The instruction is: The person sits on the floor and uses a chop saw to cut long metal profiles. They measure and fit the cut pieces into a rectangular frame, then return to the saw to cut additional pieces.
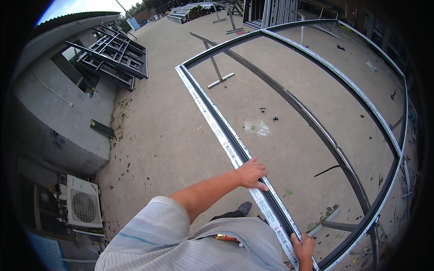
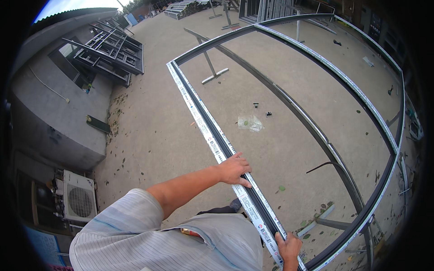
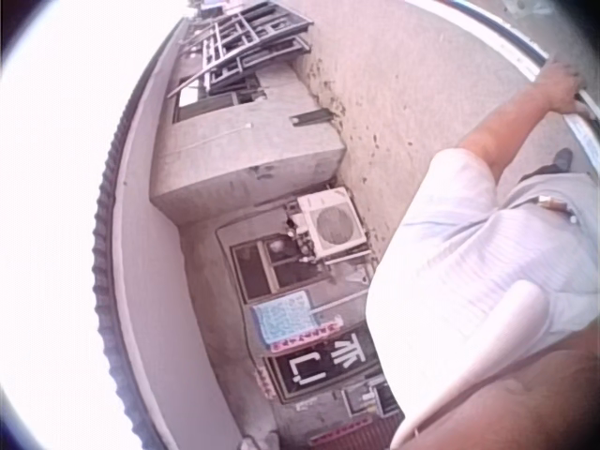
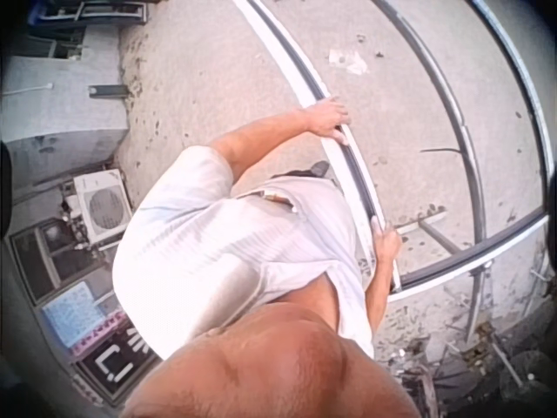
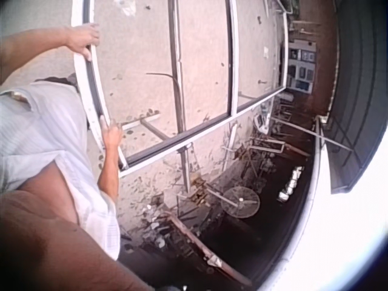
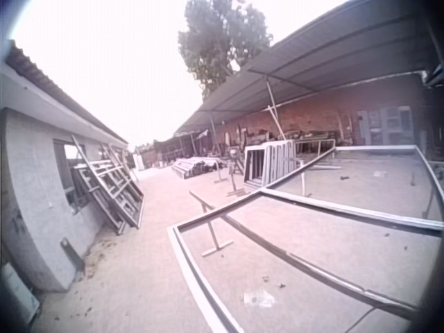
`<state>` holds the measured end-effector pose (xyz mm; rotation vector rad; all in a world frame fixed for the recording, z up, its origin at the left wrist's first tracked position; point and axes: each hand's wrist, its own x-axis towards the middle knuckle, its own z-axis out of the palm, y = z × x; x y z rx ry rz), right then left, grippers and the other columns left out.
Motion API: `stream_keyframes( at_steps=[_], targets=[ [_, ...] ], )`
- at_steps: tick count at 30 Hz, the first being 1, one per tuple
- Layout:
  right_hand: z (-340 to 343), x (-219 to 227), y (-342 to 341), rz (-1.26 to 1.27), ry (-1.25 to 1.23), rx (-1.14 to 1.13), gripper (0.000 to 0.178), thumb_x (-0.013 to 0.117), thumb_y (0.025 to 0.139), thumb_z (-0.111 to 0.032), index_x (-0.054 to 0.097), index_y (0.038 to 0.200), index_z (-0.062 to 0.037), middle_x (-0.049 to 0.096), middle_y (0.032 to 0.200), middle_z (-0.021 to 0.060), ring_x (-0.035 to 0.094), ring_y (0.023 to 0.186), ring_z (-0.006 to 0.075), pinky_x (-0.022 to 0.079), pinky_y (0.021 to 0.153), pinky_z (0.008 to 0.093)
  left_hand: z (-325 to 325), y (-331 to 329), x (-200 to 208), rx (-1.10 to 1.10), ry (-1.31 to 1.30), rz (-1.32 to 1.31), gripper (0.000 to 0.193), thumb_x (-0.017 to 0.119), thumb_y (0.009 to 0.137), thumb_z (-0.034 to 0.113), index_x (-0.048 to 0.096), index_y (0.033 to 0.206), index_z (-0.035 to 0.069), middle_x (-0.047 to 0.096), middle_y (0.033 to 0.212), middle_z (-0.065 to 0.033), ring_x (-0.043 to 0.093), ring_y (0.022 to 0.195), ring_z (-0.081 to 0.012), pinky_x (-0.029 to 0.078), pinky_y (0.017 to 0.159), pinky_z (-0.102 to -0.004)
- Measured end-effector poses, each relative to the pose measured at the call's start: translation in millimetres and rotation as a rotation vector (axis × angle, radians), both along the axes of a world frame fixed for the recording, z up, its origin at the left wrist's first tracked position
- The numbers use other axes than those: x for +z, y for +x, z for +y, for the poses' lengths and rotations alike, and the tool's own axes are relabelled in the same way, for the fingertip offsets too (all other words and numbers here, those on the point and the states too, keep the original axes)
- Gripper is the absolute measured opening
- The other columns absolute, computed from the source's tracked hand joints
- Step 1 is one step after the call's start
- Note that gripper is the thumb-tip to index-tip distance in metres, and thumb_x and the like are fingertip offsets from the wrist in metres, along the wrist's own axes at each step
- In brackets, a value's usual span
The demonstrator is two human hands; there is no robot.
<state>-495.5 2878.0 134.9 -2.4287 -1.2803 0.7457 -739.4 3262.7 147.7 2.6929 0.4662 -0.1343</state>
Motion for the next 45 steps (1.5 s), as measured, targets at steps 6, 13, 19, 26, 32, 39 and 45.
stream_keyframes(
  at_steps=[6, 13, 19, 26, 32, 39, 45],
  targets=[
    [-2.8, -1.0, 1.0, -0.019, 0.016, -0.003, 0.06, 0.076, 0.092, -0.054, 0.069, 0.078, 0.0032, 0.069, 0.074, 0.0294, 0.07, 0.075, 0.0512, 0.053, 0.072, 0.0571, -1.2, 2.0, -6.4, -0.015, 0.025, -0.012, 0.073, 0.07, 0.091, 0.073, 0.075, 0.113, 0.004, 0.072, 0.106, -0.0152, 0.067, 0.115, -0.035, 0.034, 0.124, -0.062],
    [0.1, -6.5, -9.0, -0.007, 0.024, 0.013, 0.062, 0.075, 0.093, -0.057, 0.07, 0.08, 0.0036, 0.069, 0.074, 0.0302, 0.07, 0.074, 0.0526, 0.053, 0.07, 0.057, 2.9, -11.4, -13.1, -0.016, 0.036, -0.04, 0.072, 0.07, 0.091, 0.073, 0.075, 0.107, 0.003, 0.071, 0.1, -0.0151, 0.068, 0.11, -0.0353, 0.04, 0.118, -0.0555],
    [14.4, 18.7, -7.8, 0.09, -0.101, -0.012, 0.061, 0.073, 0.094, -0.058, 0.076, 0.092, 0.0026, 0.071, 0.078, 0.0288, 0.073, 0.079, 0.0486, 0.056, 0.075, 0.0543, 15.0, 1.4, 5.3, -0.037, -0.007, -0.099, 0.069, 0.072, 0.09, 0.071, 0.077, 0.102, 0.003, 0.073, 0.096, -0.0153, 0.068, 0.104, -0.0344, 0.046, 0.107, -0.0449],
    [10.7, 22.1, -0.9, 0.128, -0.173, 0.049, 0.083, 0.045, 0.105, -0.076, 0.076, 0.09, 0.0, 0.074, 0.08, 0.0248, 0.073, 0.079, 0.0458, 0.058, 0.078, 0.0548, 11.9, 5.6, -3.3, 0.012, -0.11, 0.045, 0.047, 0.082, 0.09, 0.049, 0.078, 0.093, 0.002, 0.076, 0.097, -0.0152, 0.069, 0.099, -0.0375, 0.047, 0.102, -0.0477],
    [-5.4, -4.8, -27.6, 0.147, -0.088, -0.062, 0.08, 0.038, 0.11, -0.069, 0.076, 0.094, -0.0011, 0.074, 0.087, 0.0225, 0.073, 0.087, 0.044, 0.057, 0.079, 0.0556, 10.7, 9.8, -1.9, -0.041, -0.112, 0.136, 0.044, 0.073, 0.101, 0.045, 0.075, 0.099, 0.002, 0.073, 0.1, -0.0184, 0.066, 0.101, -0.0401, 0.048, 0.099, -0.0493],
    [0.4, 13.7, -35.5, 0.14, -0.056, -0.101, 0.073, 0.041, 0.11, -0.062, 0.076, 0.093, -0.0007, 0.074, 0.089, 0.0235, 0.073, 0.088, 0.0432, 0.058, 0.08, 0.0542, 19.7, 10.7, 7.3, -0.147, -0.119, 0.242, 0.044, 0.07, 0.103, 0.046, 0.073, 0.104, 0.002, 0.07, 0.102, -0.0182, 0.064, 0.104, -0.0401, 0.048, 0.098, -0.0495],
    [-5.9, 0.2, -40.8, 0.071, 0.062, -0.131, 0.068, 0.047, 0.107, -0.06, 0.075, 0.094, 0.0002, 0.074, 0.088, 0.024, 0.074, 0.088, 0.0429, 0.058, 0.081, 0.0535, 19.5, 14.5, 14.8, -0.184, -0.103, 0.344, 0.068, 0.086, 0.083, 0.058, 0.069, 0.118, 0.002, 0.069, 0.112, -0.0193, 0.063, 0.11, -0.0416, 0.049, 0.101, -0.0508]
  ],
)
